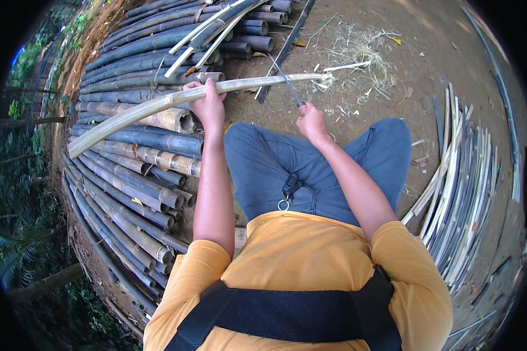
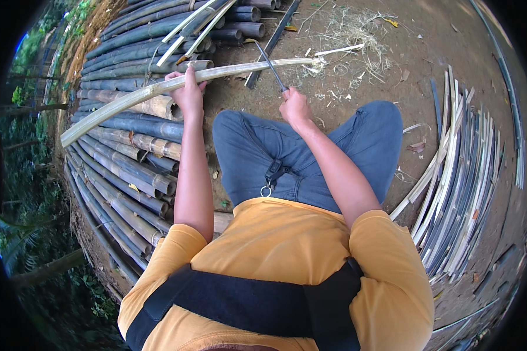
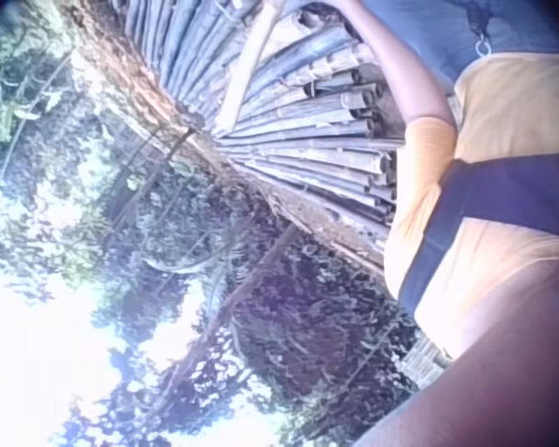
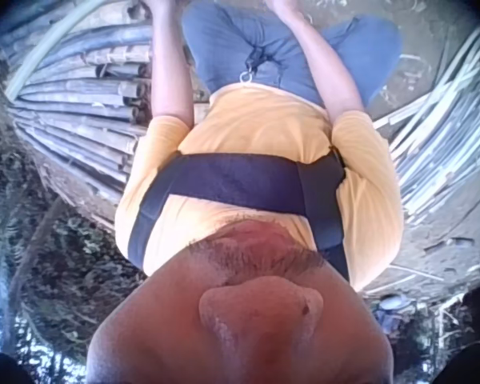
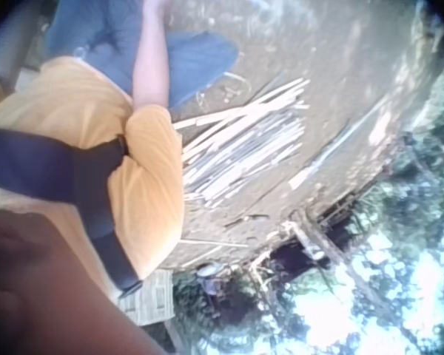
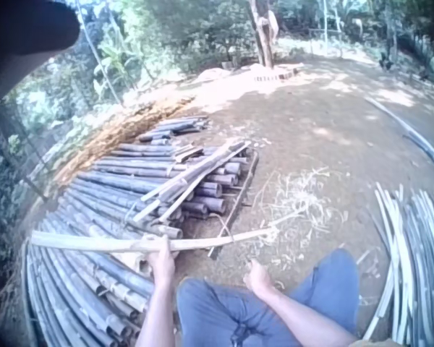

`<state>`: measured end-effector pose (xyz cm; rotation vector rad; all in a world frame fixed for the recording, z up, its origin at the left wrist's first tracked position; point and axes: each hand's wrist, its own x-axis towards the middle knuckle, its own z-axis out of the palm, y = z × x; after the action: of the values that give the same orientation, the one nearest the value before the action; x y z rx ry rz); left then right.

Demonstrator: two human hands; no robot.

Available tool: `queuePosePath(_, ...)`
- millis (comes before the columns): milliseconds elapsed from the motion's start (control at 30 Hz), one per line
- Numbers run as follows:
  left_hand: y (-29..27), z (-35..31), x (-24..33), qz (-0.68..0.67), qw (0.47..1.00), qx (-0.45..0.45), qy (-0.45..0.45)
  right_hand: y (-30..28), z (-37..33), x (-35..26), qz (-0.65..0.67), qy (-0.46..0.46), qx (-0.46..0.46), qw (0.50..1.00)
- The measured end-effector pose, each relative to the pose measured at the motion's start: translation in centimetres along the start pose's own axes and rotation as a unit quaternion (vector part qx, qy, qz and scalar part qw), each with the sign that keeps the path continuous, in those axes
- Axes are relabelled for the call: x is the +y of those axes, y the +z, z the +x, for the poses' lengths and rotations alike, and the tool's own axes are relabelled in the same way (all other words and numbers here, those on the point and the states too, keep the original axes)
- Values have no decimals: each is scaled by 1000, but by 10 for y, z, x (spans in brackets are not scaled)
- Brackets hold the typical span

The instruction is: The person shaves and thins out long strips of bamboo using a knife and a machete while sitting on the ground next to a pile of bamboo poles.

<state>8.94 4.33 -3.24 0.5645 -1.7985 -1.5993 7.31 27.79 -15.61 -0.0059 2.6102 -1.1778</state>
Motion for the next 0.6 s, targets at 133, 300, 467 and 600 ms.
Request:
queuePosePath(133, 7, -5, 6, 0, 1000, -10, 17, -16, -17, -7, -16, -41, -28, 999)
queuePosePath(300, 16, 1, 10, -1, 1000, 13, 26, -24, -12, -9, -10, -31, -36, 999)
queuePosePath(467, 13, 9, 5, -6, 1000, 16, 7, -24, -31, -27, 9, -40, -45, 998)
queuePosePath(600, 8, 13, -3, 7, 999, 34, 2, -27, -42, -49, 1, -46, -65, 997)
